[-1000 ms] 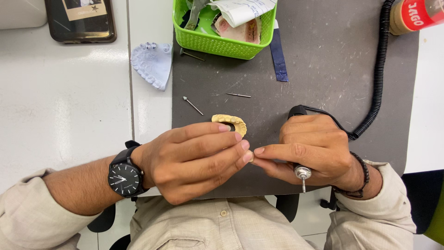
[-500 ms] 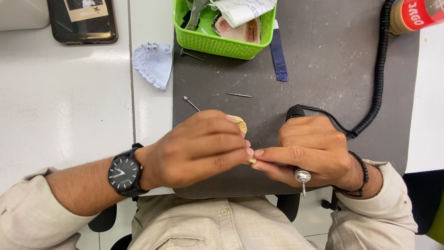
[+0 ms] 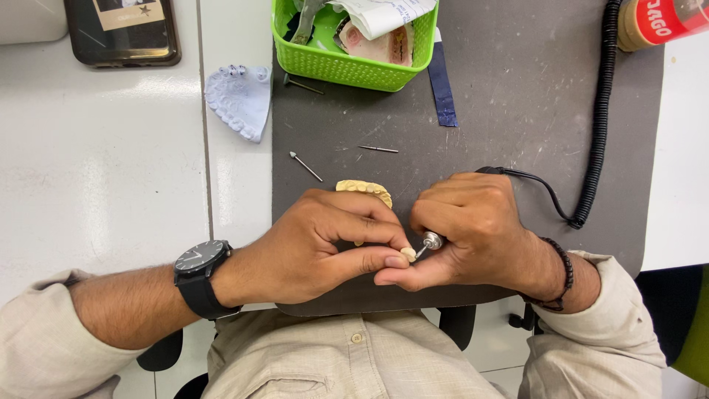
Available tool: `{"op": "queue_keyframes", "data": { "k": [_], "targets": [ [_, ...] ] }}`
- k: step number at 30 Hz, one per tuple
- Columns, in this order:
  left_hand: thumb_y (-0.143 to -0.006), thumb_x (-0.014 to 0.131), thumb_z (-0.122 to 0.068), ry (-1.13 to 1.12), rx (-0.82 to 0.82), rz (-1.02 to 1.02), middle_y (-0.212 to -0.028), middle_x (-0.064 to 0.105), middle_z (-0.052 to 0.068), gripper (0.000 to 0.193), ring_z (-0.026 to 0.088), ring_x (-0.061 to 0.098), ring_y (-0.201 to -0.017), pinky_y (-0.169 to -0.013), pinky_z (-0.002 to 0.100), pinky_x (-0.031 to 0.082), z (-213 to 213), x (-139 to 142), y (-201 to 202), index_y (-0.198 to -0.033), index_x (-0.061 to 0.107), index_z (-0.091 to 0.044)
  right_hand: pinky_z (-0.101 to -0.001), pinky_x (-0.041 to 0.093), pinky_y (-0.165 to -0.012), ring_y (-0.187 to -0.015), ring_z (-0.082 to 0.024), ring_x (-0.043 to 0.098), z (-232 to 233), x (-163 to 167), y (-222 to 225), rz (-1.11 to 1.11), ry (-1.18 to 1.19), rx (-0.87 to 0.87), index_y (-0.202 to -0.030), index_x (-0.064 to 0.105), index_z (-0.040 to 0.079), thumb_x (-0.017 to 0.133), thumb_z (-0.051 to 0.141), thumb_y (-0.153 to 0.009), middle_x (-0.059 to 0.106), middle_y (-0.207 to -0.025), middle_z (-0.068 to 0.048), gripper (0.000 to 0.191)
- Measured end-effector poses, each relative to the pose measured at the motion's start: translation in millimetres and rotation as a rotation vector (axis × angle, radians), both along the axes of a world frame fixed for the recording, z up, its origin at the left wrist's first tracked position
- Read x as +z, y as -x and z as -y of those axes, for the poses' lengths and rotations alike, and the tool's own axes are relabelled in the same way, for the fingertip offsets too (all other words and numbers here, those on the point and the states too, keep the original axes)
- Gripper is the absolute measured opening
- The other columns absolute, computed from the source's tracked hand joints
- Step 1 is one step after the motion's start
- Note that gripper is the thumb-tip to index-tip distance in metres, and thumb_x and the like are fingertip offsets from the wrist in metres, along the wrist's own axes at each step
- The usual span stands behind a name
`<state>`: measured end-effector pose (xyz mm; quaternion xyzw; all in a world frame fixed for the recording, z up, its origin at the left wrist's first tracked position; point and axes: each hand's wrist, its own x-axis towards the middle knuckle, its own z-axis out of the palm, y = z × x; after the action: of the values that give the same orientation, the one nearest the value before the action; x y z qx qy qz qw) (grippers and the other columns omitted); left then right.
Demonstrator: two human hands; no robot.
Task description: The person holds a yellow acrylic dental prosthesis arch on a bench mat and uses a handheld rotary grinding tool to grind and smooth its surface, repositioning the prosthesis and changing grip repeatedly while working over different areas with the burr.
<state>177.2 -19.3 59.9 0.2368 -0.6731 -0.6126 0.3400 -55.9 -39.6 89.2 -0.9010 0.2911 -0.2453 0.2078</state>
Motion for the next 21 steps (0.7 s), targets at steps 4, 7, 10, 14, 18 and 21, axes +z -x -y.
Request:
{"op": "queue_keyframes", "data": {
  "k": [4,7,10,14,18,21],
  "targets": [
    [-0.096,0.072,-0.014,-0.025,-0.019,-0.001,-0.096,0.075,0.002,0.012,0.012,0.071,-0.083,-0.074,0.027,0.058,1.4,-1.2,-0.2,-0.104,0.078,-0.008,-0.0331,0.039,-0.043,-0.041,-0.019,0.047,-0.1,1.1,-1.3,-0.019,0.000,-0.001,-0.056,0.049,0.011,0.091,0.056,-0.069,0.044,-0.048,-0.002,0.063],
    [-0.096,0.073,-0.014,-0.035,-0.033,0.007,-0.095,0.075,0.002,0.010,0.012,0.070,-0.082,-0.073,0.027,0.057,1.9,-1.7,0.1,-0.102,0.078,-0.007,-0.0333,0.039,-0.043,-0.041,-0.019,0.048,-0.2,1.1,-1.4,-0.036,-0.027,0.000,-0.055,0.050,0.011,0.091,0.056,-0.069,0.044,-0.047,-0.002,0.062],
    [-0.096,0.073,-0.014,-0.015,-0.037,-0.005,-0.095,0.075,0.003,0.011,0.012,0.070,-0.083,-0.075,0.027,0.057,3.2,-2.6,-0.2,-0.103,0.078,-0.007,-0.0324,0.041,-0.044,-0.042,-0.017,0.050,0.1,0.3,-1.4,-0.033,-0.056,0.009,-0.056,0.051,0.012,0.090,0.058,-0.069,0.046,-0.048,-0.001,0.062],
    [-0.096,0.073,-0.014,-0.041,-0.034,-0.012,-0.094,0.074,0.003,0.011,0.012,0.069,-0.083,-0.074,0.027,0.057,2.6,-2.8,0.3,-0.103,0.077,-0.007,-0.0324,0.041,-0.044,-0.041,-0.017,0.050,-0.2,0.4,-1.0,-0.050,-0.057,0.013,-0.055,0.051,0.012,0.090,0.058,-0.070,0.046,-0.047,-0.001,0.062],
    [-0.097,0.072,-0.014,-0.045,-0.036,-0.012,-0.095,0.075,0.003,0.011,0.012,0.069,-0.084,-0.075,0.027,0.057,2.5,-2.9,1.1,-0.103,0.077,-0.007,-0.0313,0.042,-0.044,-0.041,-0.016,0.051,-0.3,0.9,-0.9,-0.047,-0.052,0.012,-0.055,0.051,0.013,0.089,0.058,-0.071,0.047,-0.047,0.000,0.061],
    [-0.097,0.072,-0.014,-0.047,-0.039,-0.014,-0.096,0.075,0.003,0.011,0.012,0.070,-0.084,-0.076,0.027,0.057,2.4,-3.2,0.7,-0.104,0.078,-0.007,-0.0310,0.042,-0.043,-0.040,-0.015,0.051,-0.7,1.1,-0.8,-0.054,-0.065,0.015,-0.054,0.051,0.013,0.089,0.057,-0.071,0.048,-0.046,0.000,0.061]
  ]
}}
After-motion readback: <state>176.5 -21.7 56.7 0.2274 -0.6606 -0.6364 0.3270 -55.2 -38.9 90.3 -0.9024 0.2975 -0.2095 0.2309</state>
